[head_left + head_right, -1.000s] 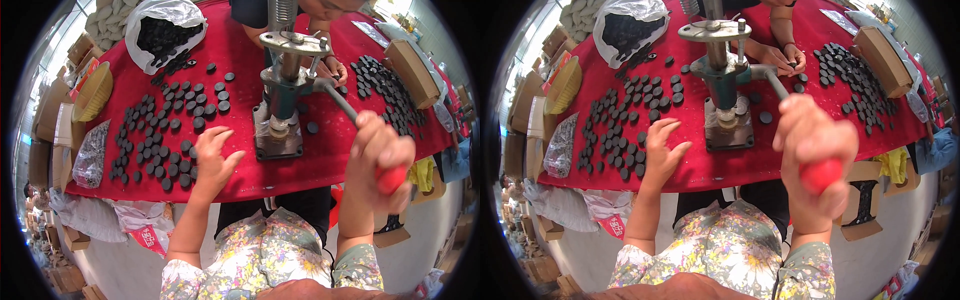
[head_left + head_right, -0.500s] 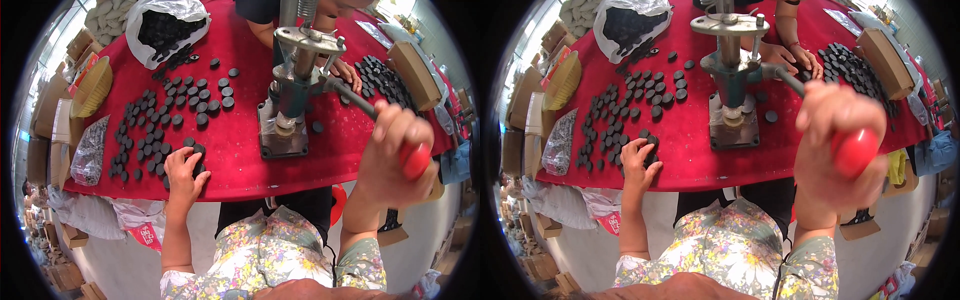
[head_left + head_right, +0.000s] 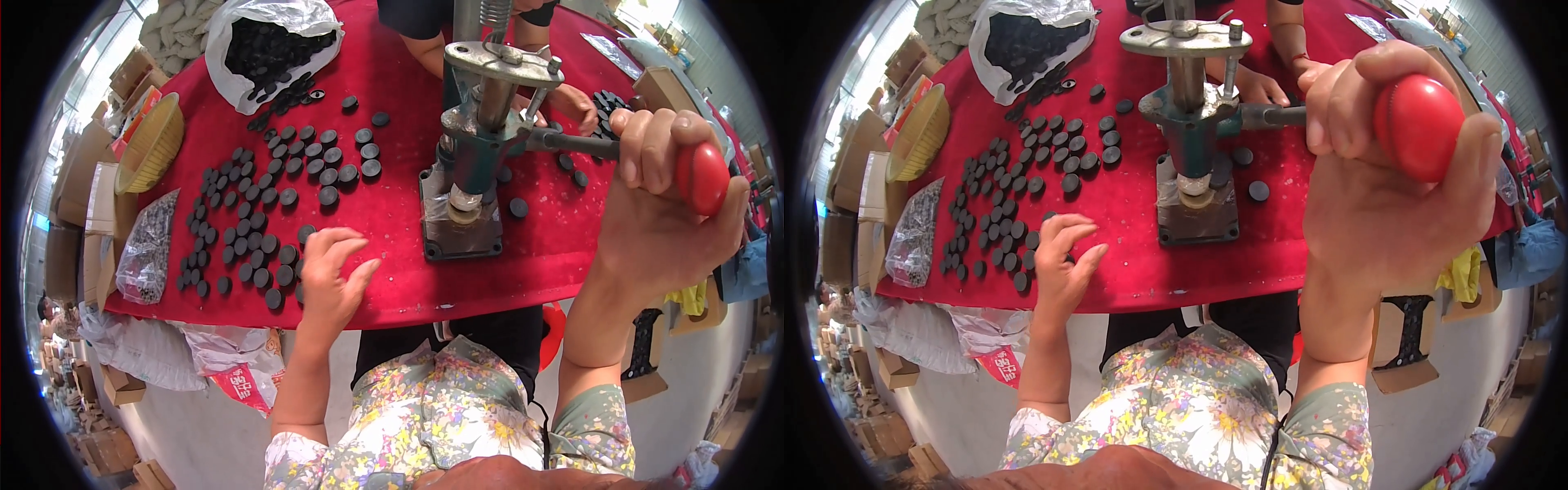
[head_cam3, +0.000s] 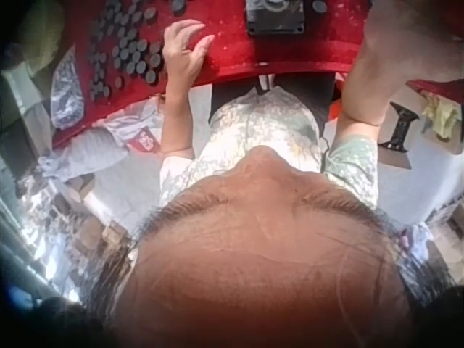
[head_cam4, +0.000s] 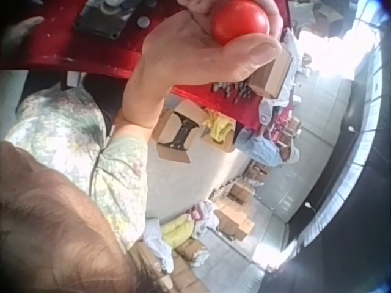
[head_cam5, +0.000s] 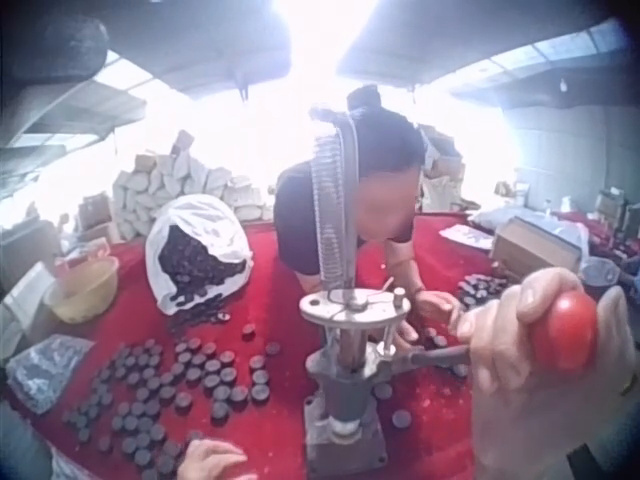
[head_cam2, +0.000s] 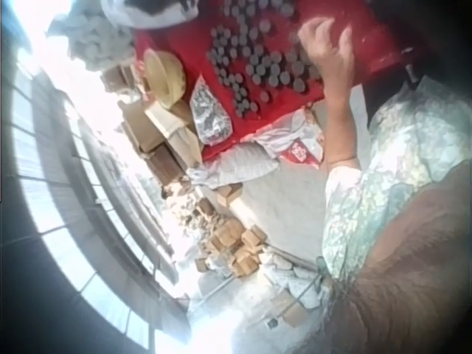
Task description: The person assembles small circular plastic caps and rubber rings into assembled parts using a manual press machine on a workshop table.
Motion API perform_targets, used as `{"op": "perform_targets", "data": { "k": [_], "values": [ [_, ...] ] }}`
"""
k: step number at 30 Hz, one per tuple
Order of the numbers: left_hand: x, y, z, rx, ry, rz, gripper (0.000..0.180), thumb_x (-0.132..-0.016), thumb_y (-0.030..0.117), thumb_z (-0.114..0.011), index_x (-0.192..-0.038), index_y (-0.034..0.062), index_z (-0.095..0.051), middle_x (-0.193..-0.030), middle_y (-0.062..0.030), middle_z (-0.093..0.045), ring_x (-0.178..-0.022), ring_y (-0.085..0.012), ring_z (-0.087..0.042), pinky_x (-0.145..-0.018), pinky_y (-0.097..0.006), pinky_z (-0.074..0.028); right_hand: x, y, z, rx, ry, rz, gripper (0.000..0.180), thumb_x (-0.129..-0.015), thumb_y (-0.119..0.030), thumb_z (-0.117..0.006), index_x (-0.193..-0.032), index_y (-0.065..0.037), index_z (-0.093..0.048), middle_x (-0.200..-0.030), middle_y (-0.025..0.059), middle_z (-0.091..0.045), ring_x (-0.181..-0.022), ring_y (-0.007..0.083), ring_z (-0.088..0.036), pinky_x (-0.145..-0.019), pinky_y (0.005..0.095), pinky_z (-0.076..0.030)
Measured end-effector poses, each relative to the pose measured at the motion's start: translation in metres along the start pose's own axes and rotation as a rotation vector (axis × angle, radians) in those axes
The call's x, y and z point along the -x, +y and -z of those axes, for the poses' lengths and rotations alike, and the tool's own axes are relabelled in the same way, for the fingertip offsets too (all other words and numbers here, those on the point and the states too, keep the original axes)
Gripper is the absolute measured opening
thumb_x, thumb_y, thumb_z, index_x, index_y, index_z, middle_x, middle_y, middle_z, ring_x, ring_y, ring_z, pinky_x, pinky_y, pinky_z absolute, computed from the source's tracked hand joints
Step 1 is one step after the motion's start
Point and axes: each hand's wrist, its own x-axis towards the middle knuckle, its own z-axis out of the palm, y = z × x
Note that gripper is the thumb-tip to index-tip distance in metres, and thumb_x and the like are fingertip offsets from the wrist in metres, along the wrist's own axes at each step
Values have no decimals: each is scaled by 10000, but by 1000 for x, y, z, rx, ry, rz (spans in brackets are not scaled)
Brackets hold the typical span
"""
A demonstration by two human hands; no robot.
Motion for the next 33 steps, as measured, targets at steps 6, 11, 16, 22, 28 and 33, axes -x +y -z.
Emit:
{"op": "perform_targets", "data": {
  "k": [6,11,16,22,28,33],
  "values": [
    [-19,18,-29,118,-40,-47,265,-693,35,-793,-931,19,-677,-972,-101,-636,-920,-282,-578,-820,-384,-454,6,1,-3,-41,20,-37,568,-983,-491,-370,-1111,4,-617,-746,37,-418,-716,191,-410,-919,440,-335],
    [-5,5,7,-258,-36,-9,265,-685,67,-801,-918,40,-678,-978,-82,-640,-930,-276,-583,-851,-385,-417,9,-1,4,20,-47,-4,556,-974,-464,-369,-1134,14,-600,-756,38,-423,-732,192,-411,-940,447,-341],
    [26,-31,38,-416,-1,183,307,-655,117,-821,-923,58,-684,-1000,-63,-620,-954,-276,-567,-862,-410,-413,6,1,-16,112,83,8,579,-949,-534,-383,-1030,7,-575,-683,57,-448,-642,192,-433,-724,353,-374],
    [13,-44,15,-573,-39,199,387,-658,187,-817,-986,47,-667,-1045,-79,-575,-1032,-285,-531,-898,-432,-396,5,5,-9,264,133,98,657,-980,-654,-354,-968,-32,-564,-598,80,-464,-553,185,-459,-571,303,-438],
    [4,-42,25,-680,-114,181,398,-671,212,-814,-1014,60,-683,-1012,-66,-584,-1008,-277,-539,-888,-426,-394,7,-1,5,-43,-82,-36,587,-983,-489,-369,-1166,13,-610,-782,40,-431,-754,193,-416,-953,444,-328],
    [0,-40,25,-709,-193,114,384,-672,203,-819,-1003,51,-695,-991,-70,-588,-996,-273,-546,-885,-422,-394,8,-1,6,23,-94,-9,593,-983,-504,-350,-1169,-4,-609,-784,41,-427,-745,192,-415,-943,445,-329]
  ]
}}
